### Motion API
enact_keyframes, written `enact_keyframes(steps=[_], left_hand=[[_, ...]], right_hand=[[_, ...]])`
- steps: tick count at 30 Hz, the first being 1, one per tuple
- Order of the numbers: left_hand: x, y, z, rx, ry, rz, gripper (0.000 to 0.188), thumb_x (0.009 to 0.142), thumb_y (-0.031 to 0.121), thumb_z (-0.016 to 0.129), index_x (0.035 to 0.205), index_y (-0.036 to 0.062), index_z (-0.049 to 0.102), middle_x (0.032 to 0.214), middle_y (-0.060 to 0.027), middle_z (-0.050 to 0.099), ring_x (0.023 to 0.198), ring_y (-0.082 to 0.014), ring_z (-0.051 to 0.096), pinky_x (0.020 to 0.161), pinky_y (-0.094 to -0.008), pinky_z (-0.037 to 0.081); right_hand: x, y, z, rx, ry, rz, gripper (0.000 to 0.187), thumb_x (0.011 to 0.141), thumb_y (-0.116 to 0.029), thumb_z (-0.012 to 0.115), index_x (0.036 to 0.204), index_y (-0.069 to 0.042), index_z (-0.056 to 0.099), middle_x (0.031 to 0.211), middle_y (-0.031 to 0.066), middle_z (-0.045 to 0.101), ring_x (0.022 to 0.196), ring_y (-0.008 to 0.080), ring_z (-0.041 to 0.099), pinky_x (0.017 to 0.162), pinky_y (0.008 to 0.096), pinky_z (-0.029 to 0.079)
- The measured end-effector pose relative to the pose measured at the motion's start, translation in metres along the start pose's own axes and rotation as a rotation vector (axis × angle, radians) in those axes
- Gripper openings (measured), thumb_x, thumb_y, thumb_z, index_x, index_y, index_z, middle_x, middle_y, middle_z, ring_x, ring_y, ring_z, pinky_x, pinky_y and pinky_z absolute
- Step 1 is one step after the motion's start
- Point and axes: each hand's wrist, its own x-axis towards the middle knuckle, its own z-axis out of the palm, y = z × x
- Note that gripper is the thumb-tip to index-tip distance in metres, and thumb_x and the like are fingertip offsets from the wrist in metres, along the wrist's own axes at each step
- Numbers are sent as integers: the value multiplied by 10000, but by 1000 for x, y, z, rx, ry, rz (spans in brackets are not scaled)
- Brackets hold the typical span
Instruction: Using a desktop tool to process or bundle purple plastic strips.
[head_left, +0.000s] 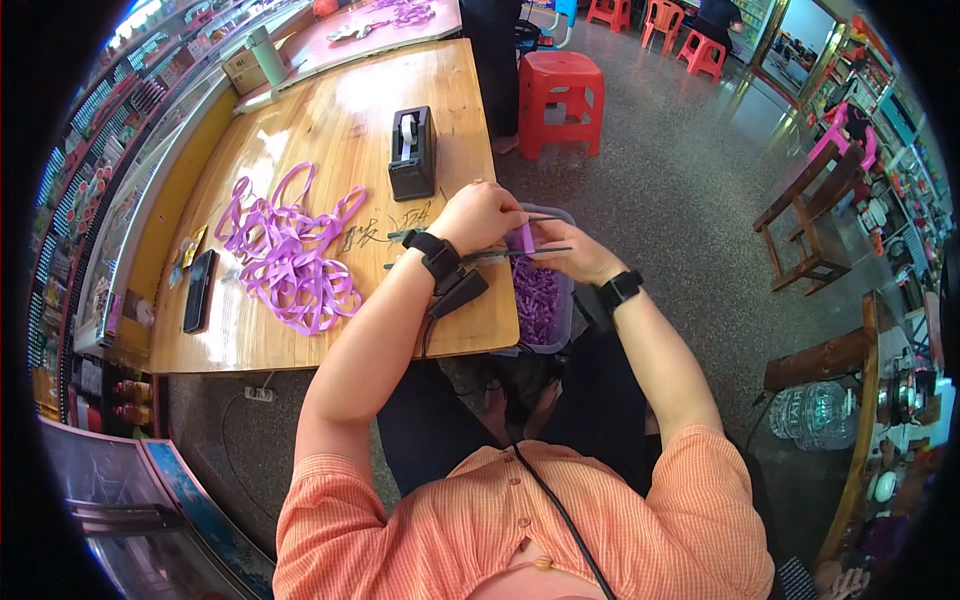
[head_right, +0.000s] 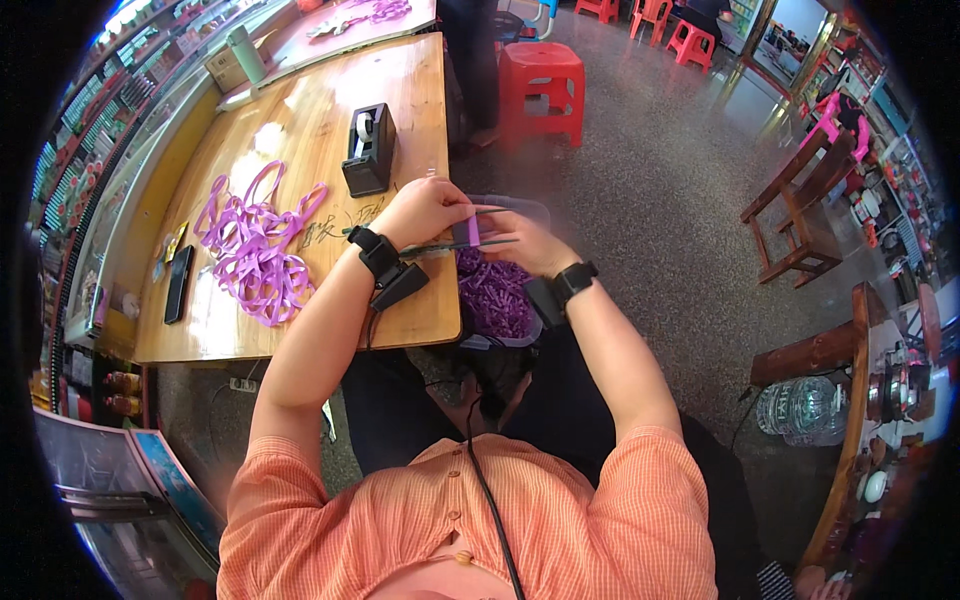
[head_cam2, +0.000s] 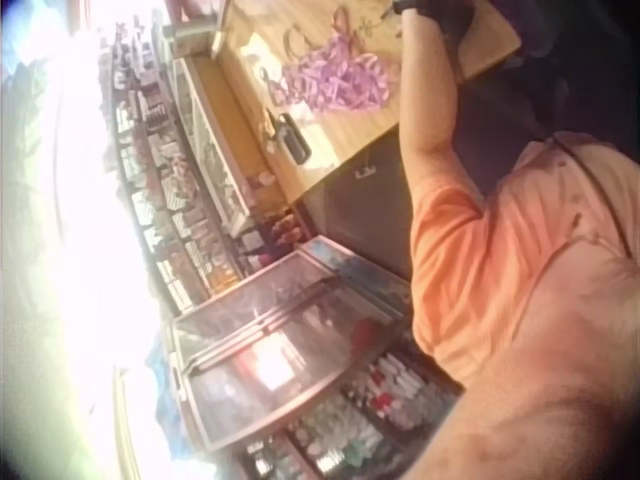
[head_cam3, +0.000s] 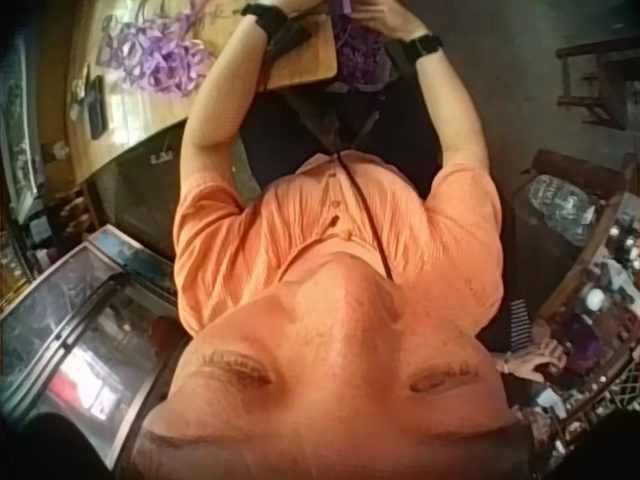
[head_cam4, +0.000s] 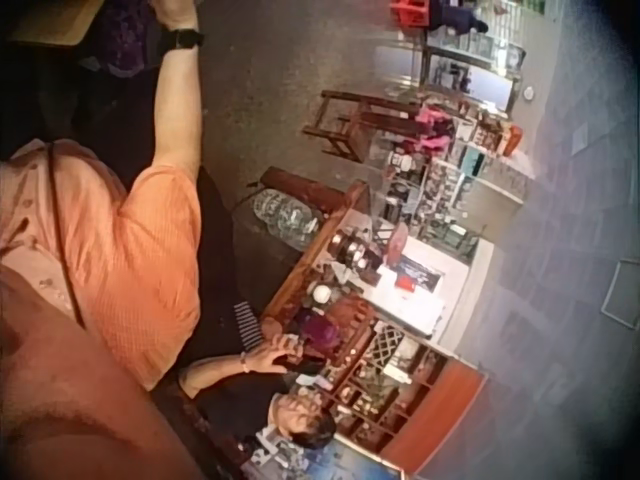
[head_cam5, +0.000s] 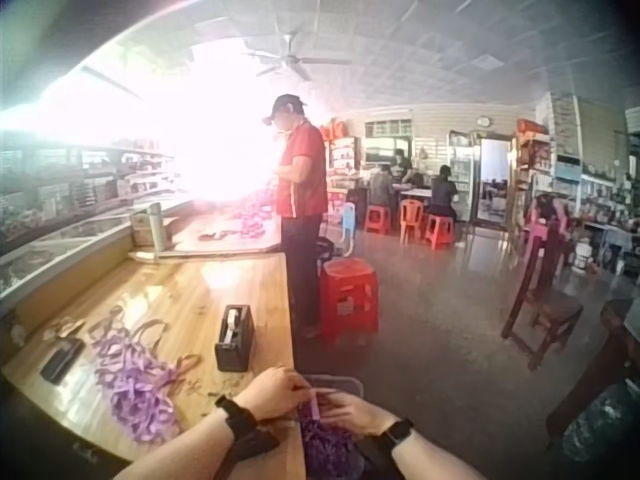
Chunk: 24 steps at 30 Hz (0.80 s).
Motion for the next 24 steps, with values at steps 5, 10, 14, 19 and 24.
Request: enact_keyframes(steps=[5, 10, 14, 19, 24], left_hand=[[3, 1, 1, -19, -10, -31, 237, 861, 257, 699, 949, 52, 779, 901, -167, 732, 865, -329, 700, 811, -400, 549], [2, 4, 0, -13, -26, -43, 239, 860, 261, 702, 948, 53, 779, 890, -165, 733, 861, -325, 701, 805, -395, 550], [1, 7, -1, -12, -25, -36, 242, 861, 263, 702, 947, 48, 775, 893, -164, 733, 856, -326, 701, 803, -396, 549], [-4, 8, -3, -3, -4, -24, 244, 860, 263, 702, 937, 42, 771, 900, -171, 732, 863, -318, 702, 800, -393, 547], [-18, 30, -13, -8, 23, -125, 277, 886, 276, 678, 921, 14, 757, 772, -168, 710, 745, -326, 700, 727, -394, 553]], right_hand=[[-12, 15, 20, -134, 154, -49, 305, 952, -163, 672, 1221, -20, 648, 1061, 38, 684, 919, 111, 640, 824, 256, 516], [-25, 19, 37, -30, 275, -10, 202, 946, -190, 709, 1063, -25, 704, 923, 47, 713, 779, 115, 657, 711, 245, 527], [-31, 19, 46, -66, 371, 41, 176, 939, -192, 721, 987, -23, 715, 838, 25, 699, 677, 87, 616, 615, 223, 501], [-39, 15, 68, -29, 422, -29, 177, 953, -190, 702, 985, -16, 711, 824, 25, 693, 659, 82, 606, 610, 219, 500], [-48, 2, 73, 28, 405, 23, 203, 998, -201, 629, 1057, -13, 679, 853, 38, 689, 666, 91, 611, 619, 230, 513]])
